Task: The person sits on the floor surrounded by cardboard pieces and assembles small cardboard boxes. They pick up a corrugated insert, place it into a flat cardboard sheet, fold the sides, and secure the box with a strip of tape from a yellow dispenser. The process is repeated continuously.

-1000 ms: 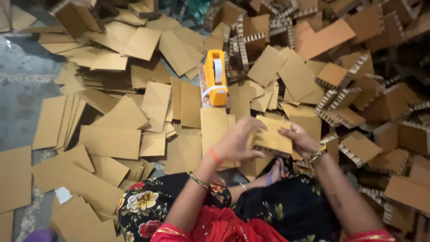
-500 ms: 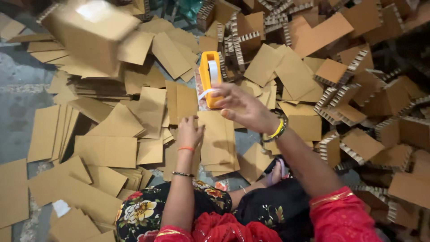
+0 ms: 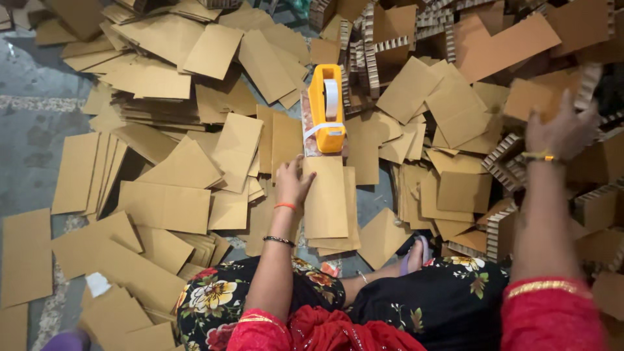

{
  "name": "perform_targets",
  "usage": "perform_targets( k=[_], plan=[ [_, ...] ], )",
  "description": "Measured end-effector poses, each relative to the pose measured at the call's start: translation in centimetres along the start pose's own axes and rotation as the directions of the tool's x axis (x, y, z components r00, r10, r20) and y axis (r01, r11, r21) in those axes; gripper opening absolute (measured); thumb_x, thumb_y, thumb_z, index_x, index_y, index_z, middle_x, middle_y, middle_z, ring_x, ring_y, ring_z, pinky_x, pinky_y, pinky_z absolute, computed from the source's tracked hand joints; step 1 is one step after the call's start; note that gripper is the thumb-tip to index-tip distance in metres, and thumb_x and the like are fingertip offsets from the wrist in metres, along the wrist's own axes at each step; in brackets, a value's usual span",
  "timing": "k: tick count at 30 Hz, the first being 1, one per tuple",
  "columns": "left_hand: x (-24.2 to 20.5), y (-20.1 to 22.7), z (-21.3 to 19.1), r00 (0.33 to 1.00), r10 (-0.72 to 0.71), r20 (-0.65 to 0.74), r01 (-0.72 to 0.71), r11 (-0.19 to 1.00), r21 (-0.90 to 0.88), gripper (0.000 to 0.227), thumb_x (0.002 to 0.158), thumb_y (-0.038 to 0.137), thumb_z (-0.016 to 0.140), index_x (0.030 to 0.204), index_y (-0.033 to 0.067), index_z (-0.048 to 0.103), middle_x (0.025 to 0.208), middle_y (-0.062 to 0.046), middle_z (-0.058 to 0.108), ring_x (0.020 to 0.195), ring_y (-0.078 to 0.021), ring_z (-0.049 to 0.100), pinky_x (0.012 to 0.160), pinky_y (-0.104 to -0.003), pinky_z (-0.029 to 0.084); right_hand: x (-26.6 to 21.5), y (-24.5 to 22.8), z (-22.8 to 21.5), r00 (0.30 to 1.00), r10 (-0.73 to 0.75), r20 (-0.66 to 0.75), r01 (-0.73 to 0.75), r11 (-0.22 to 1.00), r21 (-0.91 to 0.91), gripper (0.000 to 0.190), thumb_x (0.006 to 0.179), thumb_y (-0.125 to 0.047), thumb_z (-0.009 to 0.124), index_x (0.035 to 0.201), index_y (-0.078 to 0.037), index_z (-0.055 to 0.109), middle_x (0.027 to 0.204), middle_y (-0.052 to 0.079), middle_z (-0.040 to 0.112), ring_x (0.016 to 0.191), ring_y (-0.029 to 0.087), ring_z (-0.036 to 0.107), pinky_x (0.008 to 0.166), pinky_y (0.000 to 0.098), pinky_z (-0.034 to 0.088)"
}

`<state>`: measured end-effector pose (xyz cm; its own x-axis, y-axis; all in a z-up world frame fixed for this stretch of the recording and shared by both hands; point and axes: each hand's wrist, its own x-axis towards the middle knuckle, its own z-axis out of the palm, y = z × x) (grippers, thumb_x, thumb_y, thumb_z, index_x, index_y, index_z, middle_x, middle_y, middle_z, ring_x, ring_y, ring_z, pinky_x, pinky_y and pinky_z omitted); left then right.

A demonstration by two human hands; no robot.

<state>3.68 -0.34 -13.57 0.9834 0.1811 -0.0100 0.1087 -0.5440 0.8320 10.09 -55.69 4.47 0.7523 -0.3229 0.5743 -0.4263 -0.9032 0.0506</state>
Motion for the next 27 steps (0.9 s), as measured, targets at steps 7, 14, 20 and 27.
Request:
perform_targets(
  k=[7,14,20,27],
  plan=[
    [0.9,-2.8,2.2,1.000,-0.003,-0.015,-0.002,0.936,-0.351,0.043,0.073,0.004,0.087,0.111,0.0033,0.068,0.092,-0.004,0.071,0.074,-0.0100,0.064,0.071,-0.025,0.057,-16.8,-13.8,-7.6,0.834,-0.502,0.231,0.074,0.515,0.854,0.041,0.085,-0.009,0.072,0.124,-0.006,0.060,0.118,0.009,0.068,0.099,0.023,0.069,0.074,0.0372,0.055],
    [1.4,-4.0,3.0,0.999,-0.030,-0.027,0.011,0.854,-0.520,0.025,0.084,0.003,0.080,0.104,0.0011,0.065,0.094,-0.001,0.074,0.084,-0.0053,0.069,0.077,-0.022,0.058,-23.6,-23.3,-13.2,0.636,-0.771,0.040,0.344,0.329,0.880,0.050,0.082,-0.006,0.075,0.129,-0.025,0.069,0.111,0.010,0.070,0.094,0.028,0.072,0.079,0.0370,0.061],
    [0.1,3.0,-2.5,0.943,0.176,0.283,0.019,0.819,-0.573,0.041,0.080,0.007,0.078,0.112,0.0073,0.053,0.091,-0.004,0.065,0.082,-0.0102,0.066,0.069,-0.024,0.054,-23.9,-23.0,-14.2,0.668,-0.740,0.075,0.335,0.390,0.858,0.048,0.081,-0.009,0.078,0.127,-0.022,0.071,0.105,0.008,0.070,0.091,0.028,0.070,0.078,0.0382,0.059],
    [-4.2,8.6,-4.9,0.735,0.437,0.518,-0.508,0.861,-0.005,0.056,0.060,0.021,0.093,0.104,0.0072,0.063,0.101,-0.020,0.060,0.097,-0.0400,0.059,0.081,-0.046,0.051,-23.4,-23.0,-11.9,0.638,-0.768,0.056,0.273,0.294,0.916,0.031,0.082,-0.015,0.078,0.113,-0.016,0.074,0.103,0.011,0.066,0.092,0.025,0.065,0.083,0.0347,0.055]
  ],
)
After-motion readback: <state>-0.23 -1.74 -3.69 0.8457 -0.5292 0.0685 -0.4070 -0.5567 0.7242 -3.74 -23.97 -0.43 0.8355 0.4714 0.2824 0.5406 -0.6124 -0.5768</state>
